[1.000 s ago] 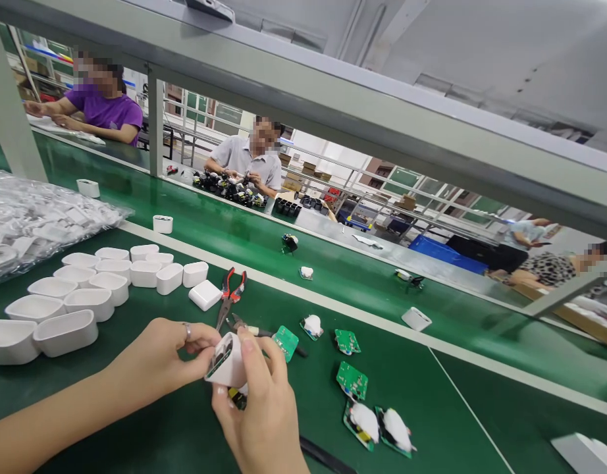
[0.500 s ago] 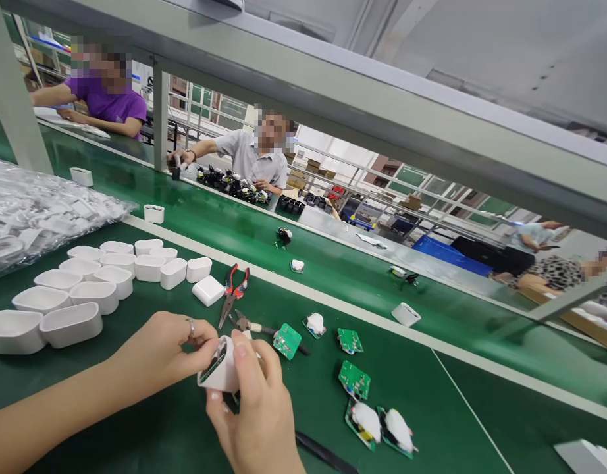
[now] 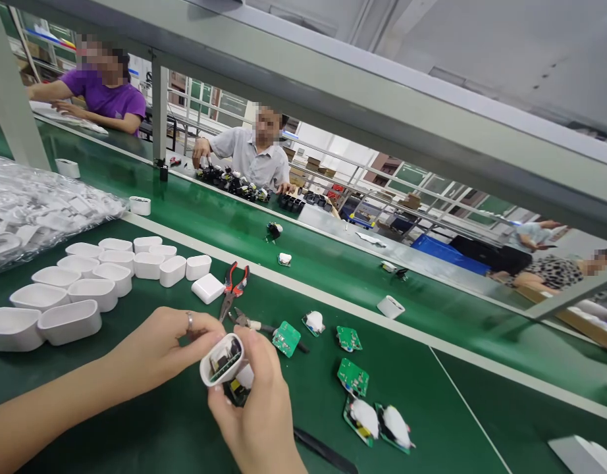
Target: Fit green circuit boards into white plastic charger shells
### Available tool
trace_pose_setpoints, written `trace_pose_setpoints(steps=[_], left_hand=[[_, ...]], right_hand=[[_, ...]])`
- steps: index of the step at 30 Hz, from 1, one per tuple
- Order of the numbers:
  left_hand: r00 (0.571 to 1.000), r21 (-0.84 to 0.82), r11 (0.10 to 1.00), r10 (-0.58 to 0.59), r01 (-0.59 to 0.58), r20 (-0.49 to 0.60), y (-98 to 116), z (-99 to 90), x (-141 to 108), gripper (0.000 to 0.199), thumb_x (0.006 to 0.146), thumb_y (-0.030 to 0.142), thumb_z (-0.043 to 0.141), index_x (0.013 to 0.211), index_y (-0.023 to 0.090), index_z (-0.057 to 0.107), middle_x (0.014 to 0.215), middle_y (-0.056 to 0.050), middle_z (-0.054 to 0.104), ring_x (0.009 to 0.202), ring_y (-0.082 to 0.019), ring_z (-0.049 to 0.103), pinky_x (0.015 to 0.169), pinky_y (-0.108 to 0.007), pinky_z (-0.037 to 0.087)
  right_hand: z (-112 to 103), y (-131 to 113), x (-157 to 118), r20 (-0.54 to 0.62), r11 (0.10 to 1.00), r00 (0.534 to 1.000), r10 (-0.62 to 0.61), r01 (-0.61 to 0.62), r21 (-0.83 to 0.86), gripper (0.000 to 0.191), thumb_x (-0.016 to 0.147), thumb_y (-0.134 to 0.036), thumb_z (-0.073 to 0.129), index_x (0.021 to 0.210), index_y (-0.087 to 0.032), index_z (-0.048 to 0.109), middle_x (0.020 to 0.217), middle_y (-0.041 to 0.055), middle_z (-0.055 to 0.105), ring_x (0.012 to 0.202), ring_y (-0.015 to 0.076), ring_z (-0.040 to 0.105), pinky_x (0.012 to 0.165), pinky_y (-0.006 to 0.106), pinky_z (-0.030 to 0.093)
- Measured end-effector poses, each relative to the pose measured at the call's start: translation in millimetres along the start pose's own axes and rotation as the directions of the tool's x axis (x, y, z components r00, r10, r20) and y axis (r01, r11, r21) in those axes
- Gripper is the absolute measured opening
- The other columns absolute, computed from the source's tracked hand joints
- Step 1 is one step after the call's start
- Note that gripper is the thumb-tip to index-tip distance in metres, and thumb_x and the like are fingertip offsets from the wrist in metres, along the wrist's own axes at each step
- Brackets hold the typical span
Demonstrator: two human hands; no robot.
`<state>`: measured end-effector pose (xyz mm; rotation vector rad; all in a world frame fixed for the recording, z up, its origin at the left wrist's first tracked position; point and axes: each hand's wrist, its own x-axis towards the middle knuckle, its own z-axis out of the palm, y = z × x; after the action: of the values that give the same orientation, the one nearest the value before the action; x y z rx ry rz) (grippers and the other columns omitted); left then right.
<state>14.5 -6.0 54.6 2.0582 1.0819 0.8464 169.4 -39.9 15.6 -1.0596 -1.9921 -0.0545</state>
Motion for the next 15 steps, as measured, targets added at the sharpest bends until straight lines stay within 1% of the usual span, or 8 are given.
trace_pose_setpoints(steps=[2, 4, 5, 7, 9, 11, 13, 15], left_hand=[[1.0, -0.047, 0.999, 0.023, -0.024, -0.005, 2, -1.5, -2, 0.025, 0.079, 0.021, 0.031, 0.08, 0.019, 0.056, 0.068, 0.004, 0.061, 0.057, -0.008, 0.052, 0.048, -0.015, 0.035], [0.994, -0.04, 0.994, 0.104, -0.105, -0.044, 0, 1.6, -5, 0.026, 0.079, 0.017, 0.03, 0.09, 0.021, 0.054, 0.076, 0.004, 0.062, 0.063, -0.008, 0.054, 0.055, -0.016, 0.039], [0.983, -0.023, 0.985, 0.168, -0.17, -0.068, -3, 4.5, -6, 0.028, 0.078, 0.015, 0.03, 0.094, 0.022, 0.052, 0.081, 0.003, 0.061, 0.069, -0.009, 0.055, 0.061, -0.016, 0.04], [0.947, 0.026, 0.954, 0.301, -0.3, -0.112, -8, 11.6, -8, 0.034, 0.077, 0.01, 0.031, 0.1, 0.025, 0.05, 0.091, 0.003, 0.059, 0.082, -0.009, 0.053, 0.073, -0.018, 0.039], [0.913, 0.087, 0.922, 0.387, -0.378, -0.133, -13, 18.1, -9, 0.039, 0.076, 0.008, 0.031, 0.104, 0.027, 0.047, 0.096, 0.002, 0.057, 0.087, -0.01, 0.051, 0.075, -0.02, 0.039], [0.909, 0.107, 0.915, 0.401, -0.39, -0.116, -15, 22.3, -9, 0.041, 0.076, 0.007, 0.03, 0.107, 0.028, 0.045, 0.096, 0.001, 0.056, 0.085, -0.011, 0.051, 0.073, -0.021, 0.04], [0.928, 0.081, 0.93, 0.365, -0.359, -0.08, -14, 24.3, -9, 0.043, 0.075, 0.007, 0.029, 0.109, 0.028, 0.044, 0.097, -0.001, 0.054, 0.084, -0.012, 0.051, 0.072, -0.022, 0.041], [0.954, -0.013, 0.954, 0.298, -0.299, -0.033, -11, 24.7, -8, 0.044, 0.074, 0.008, 0.029, 0.109, 0.028, 0.045, 0.103, -0.001, 0.051, 0.087, -0.012, 0.05, 0.073, -0.022, 0.041]], right_hand=[[0, 2, 0, -0.036, 0.999, 0.998, 0.053, -0.053, 0.014, 0.068, 0.068, -0.012, 0.051, 0.125, -0.021, 0.015, 0.105, 0.0092, 0.051, 0.097, 0.0185, 0.051, 0.076, 0.033, 0.046], [-1, 3, 0, -0.072, 0.997, 0.995, 0.073, -0.072, 0.017, 0.068, 0.068, -0.013, 0.052, 0.125, -0.02, 0.014, 0.105, 0.0091, 0.053, 0.097, 0.0182, 0.051, 0.076, 0.033, 0.046], [-1, 4, 1, -0.084, 0.997, 0.993, 0.078, -0.077, 0.019, 0.069, 0.068, -0.013, 0.052, 0.125, -0.019, 0.014, 0.104, 0.009, 0.054, 0.097, 0.0179, 0.051, 0.076, 0.032, 0.046], [-2, 5, 1, -0.095, 0.996, 0.991, 0.09, -0.088, 0.027, 0.07, 0.068, -0.013, 0.052, 0.125, -0.019, 0.014, 0.104, 0.0085, 0.054, 0.096, 0.0174, 0.052, 0.076, 0.032, 0.047], [-3, 6, 0, -0.101, 0.995, 0.99, 0.101, -0.099, 0.024, 0.07, 0.067, -0.014, 0.053, 0.125, -0.019, 0.014, 0.105, 0.0085, 0.054, 0.095, 0.0175, 0.052, 0.076, 0.032, 0.047], [-2, 8, -1, -0.102, 0.994, 0.989, 0.11, -0.11, 0.005, 0.07, 0.067, -0.015, 0.053, 0.125, -0.02, 0.014, 0.106, 0.0083, 0.053, 0.097, 0.0182, 0.051, 0.076, 0.033, 0.047], [-2, 11, -3, -0.093, 0.992, 0.988, 0.12, -0.122, -0.016, 0.069, 0.067, -0.016, 0.052, 0.125, -0.022, 0.016, 0.106, 0.0075, 0.053, 0.097, 0.0186, 0.051, 0.076, 0.034, 0.047], [0, 12, -5, -0.083, 0.991, 0.988, 0.132, -0.135, -0.02, 0.068, 0.067, -0.017, 0.052, 0.124, -0.023, 0.016, 0.106, 0.0068, 0.052, 0.096, 0.0185, 0.051, 0.076, 0.034, 0.047]])
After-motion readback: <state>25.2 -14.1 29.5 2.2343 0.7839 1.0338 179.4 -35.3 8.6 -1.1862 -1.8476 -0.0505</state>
